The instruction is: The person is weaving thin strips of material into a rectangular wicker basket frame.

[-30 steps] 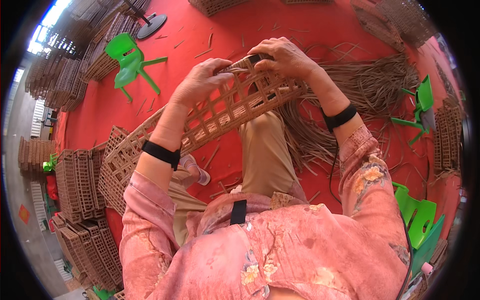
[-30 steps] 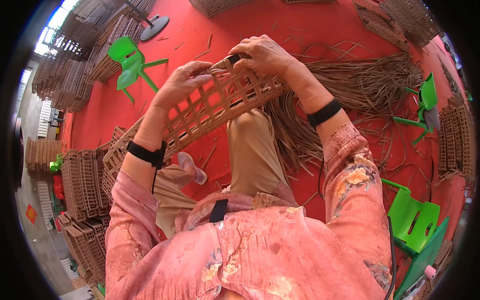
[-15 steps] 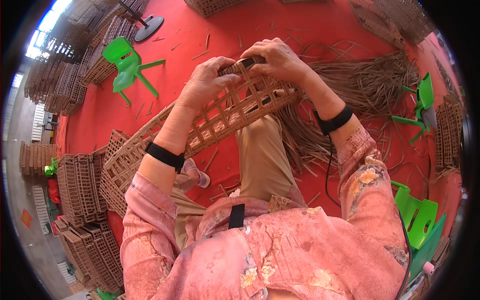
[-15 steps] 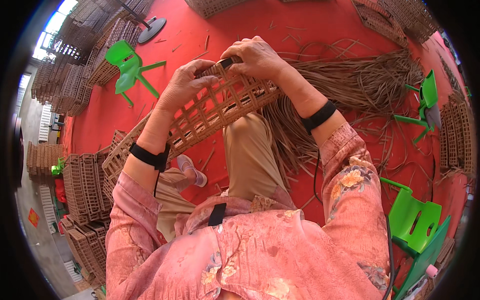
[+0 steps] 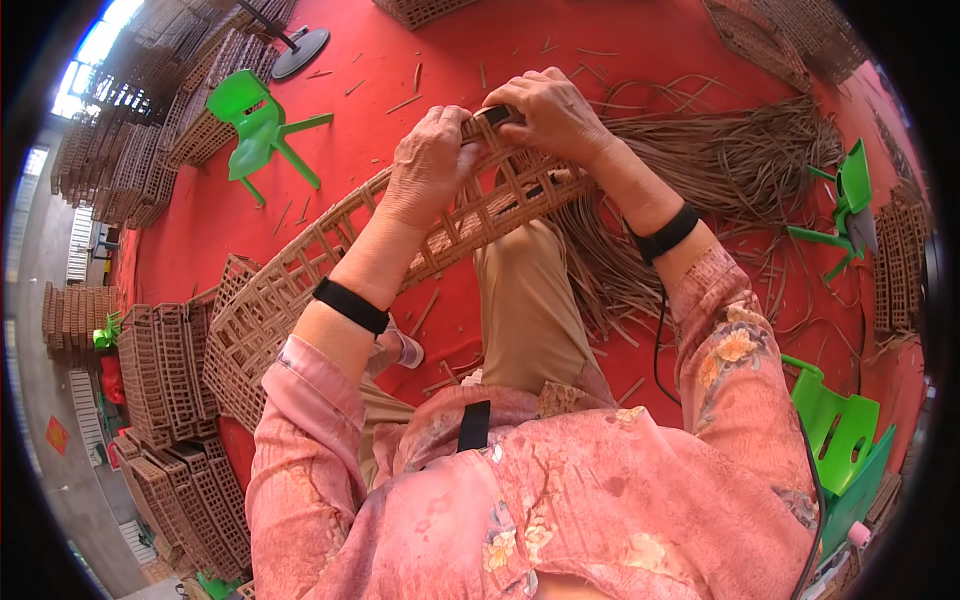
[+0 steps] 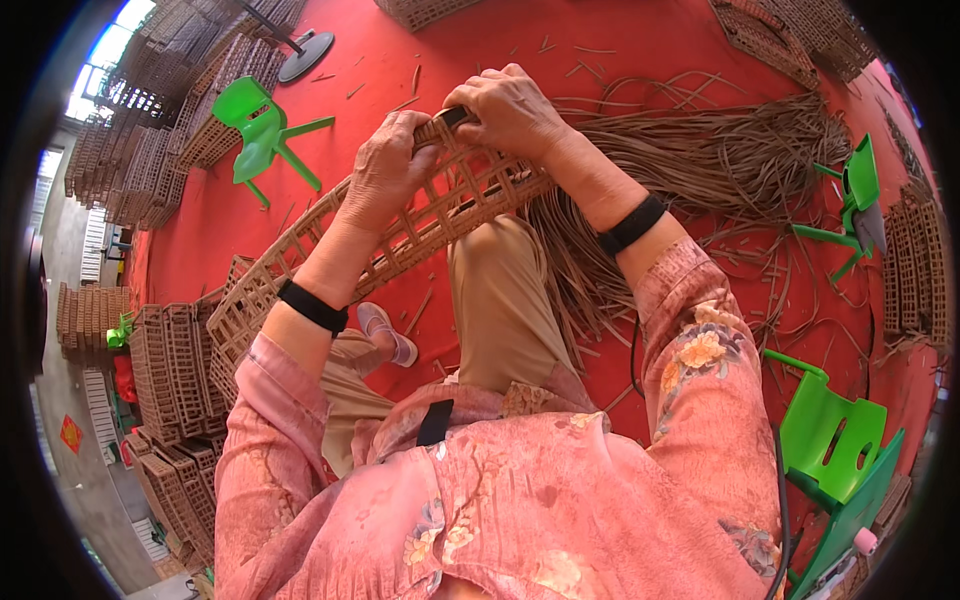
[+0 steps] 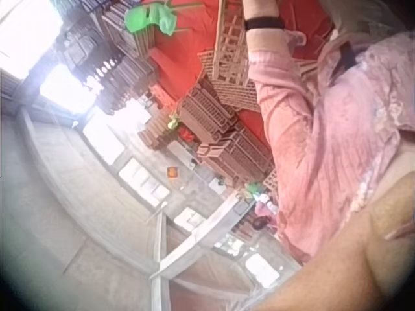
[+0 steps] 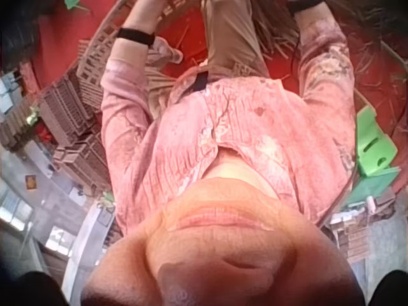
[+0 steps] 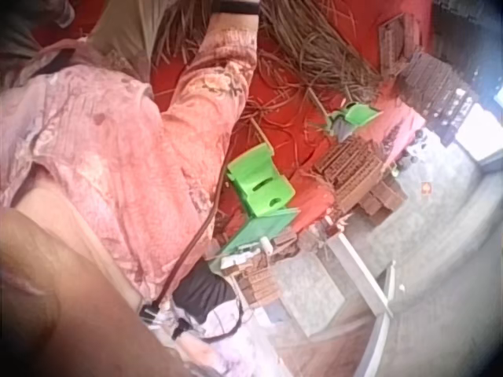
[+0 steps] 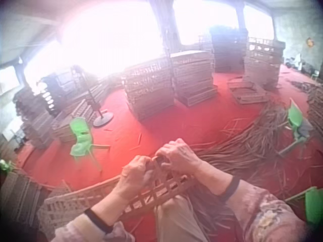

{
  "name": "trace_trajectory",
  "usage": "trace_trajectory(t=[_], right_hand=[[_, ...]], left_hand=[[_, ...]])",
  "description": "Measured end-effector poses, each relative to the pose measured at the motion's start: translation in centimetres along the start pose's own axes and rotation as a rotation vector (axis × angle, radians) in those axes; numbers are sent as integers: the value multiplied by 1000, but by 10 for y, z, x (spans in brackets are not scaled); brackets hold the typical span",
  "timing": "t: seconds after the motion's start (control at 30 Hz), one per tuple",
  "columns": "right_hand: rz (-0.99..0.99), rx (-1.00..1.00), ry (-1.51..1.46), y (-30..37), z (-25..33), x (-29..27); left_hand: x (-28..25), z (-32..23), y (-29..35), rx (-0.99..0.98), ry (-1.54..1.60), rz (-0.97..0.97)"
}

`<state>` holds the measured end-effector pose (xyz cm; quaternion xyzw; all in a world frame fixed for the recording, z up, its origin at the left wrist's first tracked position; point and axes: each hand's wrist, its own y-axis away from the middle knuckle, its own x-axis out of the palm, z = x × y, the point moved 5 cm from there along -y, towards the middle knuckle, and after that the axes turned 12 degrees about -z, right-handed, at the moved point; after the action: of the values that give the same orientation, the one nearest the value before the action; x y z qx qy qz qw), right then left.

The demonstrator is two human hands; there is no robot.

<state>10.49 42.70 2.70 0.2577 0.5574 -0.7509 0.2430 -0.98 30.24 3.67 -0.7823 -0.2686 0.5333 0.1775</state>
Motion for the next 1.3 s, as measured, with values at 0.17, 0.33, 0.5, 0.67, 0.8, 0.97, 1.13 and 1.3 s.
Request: trace_trajectory(t=[0.17, 0.33, 0.5, 0.67, 0.8, 0.97, 1.13, 1.3], right_hand=[[-73, -50, 57, 4, 6, 3], [-117, -49, 84, 4, 8, 2], [-104, -78, 145, 7, 11, 5], [-181, -131, 148, 11, 11, 0], [-62, -114, 26, 1, 8, 2], [55, -91, 13, -6, -2, 2], [-38, -114, -8, -7, 5, -7], [-92, -82, -38, 7, 17, 1]], left_hand=[[3, 0, 3, 9, -51, -47], [5, 0, 3, 12, -97, -70], [3, 0, 5, 43, -52, -88], [-4, -1, -6, 18, -80, -42], [-2, 32, -16, -195, 266, 131], [3, 31, -26, -305, 304, 217], [-3, 12, -23, -174, 145, 167], [3, 12, -2, -227, -33, 247]])
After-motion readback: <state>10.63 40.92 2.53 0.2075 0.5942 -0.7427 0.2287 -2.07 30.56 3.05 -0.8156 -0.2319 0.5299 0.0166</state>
